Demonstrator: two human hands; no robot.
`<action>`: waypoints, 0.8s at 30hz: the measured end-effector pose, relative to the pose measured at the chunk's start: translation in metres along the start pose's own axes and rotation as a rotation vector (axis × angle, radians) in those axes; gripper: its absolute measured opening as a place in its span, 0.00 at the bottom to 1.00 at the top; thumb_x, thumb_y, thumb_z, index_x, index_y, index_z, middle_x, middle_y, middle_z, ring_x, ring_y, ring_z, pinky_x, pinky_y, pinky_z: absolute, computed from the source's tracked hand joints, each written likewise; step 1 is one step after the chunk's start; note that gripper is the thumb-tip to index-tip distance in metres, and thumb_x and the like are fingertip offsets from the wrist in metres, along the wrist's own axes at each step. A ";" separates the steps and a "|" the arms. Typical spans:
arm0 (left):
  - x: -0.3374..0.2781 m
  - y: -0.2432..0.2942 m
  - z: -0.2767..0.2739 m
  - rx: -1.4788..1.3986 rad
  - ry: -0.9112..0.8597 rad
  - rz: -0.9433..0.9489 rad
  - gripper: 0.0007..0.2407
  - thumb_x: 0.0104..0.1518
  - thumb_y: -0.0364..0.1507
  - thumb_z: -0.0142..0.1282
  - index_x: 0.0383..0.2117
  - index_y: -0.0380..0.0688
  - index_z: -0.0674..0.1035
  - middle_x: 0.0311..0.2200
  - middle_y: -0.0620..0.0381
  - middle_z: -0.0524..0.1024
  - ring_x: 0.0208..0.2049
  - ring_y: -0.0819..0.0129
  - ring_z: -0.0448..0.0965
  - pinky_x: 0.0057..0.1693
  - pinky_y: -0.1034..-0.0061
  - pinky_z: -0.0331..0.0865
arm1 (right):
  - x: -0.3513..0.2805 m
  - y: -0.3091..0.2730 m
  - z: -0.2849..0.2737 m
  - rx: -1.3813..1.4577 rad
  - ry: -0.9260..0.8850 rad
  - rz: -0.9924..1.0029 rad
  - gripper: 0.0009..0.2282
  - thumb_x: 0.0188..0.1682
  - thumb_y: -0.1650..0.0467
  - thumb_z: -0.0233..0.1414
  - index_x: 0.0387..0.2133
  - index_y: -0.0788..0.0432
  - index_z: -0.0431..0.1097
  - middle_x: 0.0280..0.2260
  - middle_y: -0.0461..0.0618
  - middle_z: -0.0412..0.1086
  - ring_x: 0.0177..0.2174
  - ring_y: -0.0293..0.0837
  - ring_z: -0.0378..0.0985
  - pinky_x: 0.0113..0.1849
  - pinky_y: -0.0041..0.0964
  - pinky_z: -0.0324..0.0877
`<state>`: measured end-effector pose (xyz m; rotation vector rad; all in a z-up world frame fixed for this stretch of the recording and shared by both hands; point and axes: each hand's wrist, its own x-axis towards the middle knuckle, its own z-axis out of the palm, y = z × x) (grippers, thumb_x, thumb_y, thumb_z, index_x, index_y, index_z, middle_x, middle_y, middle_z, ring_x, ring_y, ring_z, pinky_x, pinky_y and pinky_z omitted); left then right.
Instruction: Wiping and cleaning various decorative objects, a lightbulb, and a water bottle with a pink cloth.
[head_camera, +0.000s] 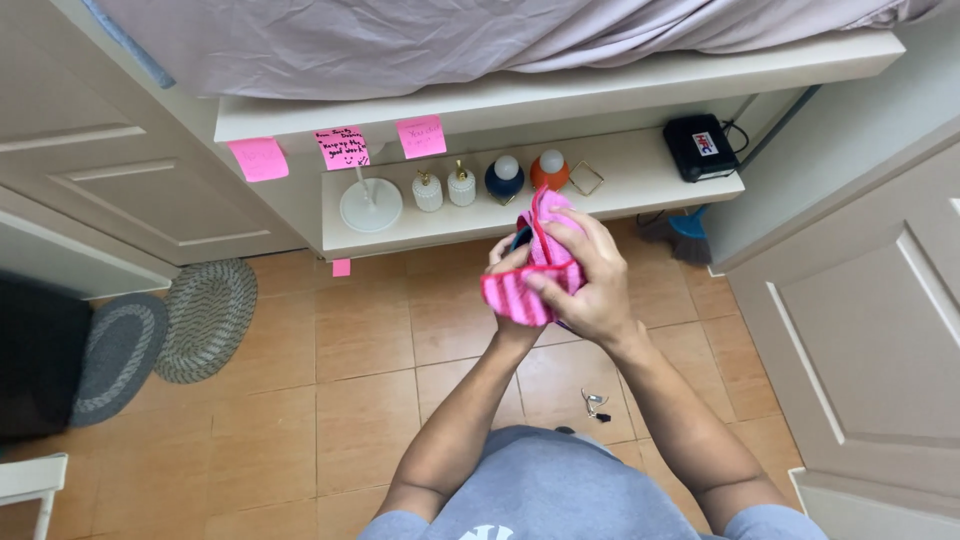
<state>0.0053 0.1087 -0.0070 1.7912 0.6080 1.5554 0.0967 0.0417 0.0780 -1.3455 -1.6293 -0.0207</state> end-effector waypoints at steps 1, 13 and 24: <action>-0.002 0.005 0.005 -0.021 0.034 -0.007 0.10 0.55 0.32 0.61 0.37 0.40 0.84 0.36 0.51 0.83 0.47 0.54 0.80 0.63 0.62 0.64 | -0.002 0.012 -0.002 0.133 0.034 0.047 0.21 0.48 0.63 0.60 0.49 0.67 0.72 0.54 0.63 0.68 0.56 0.56 0.71 0.57 0.47 0.66; -0.015 0.080 0.036 -0.219 0.020 -0.132 0.14 0.65 0.26 0.52 0.19 0.38 0.71 0.16 0.57 0.65 0.24 0.69 0.65 0.64 0.61 0.66 | -0.012 0.088 -0.064 0.984 -0.004 0.618 0.05 0.56 0.75 0.53 0.39 0.67 0.75 0.33 0.45 0.75 0.30 0.32 0.73 0.35 0.28 0.70; -0.024 0.095 0.046 -0.272 0.057 -0.113 0.19 0.67 0.29 0.50 0.13 0.39 0.67 0.12 0.62 0.59 0.19 0.74 0.58 0.66 0.59 0.65 | -0.005 0.129 -0.100 0.561 0.365 0.291 0.06 0.62 0.75 0.48 0.39 0.65 0.72 0.35 0.44 0.74 0.35 0.32 0.74 0.41 0.28 0.71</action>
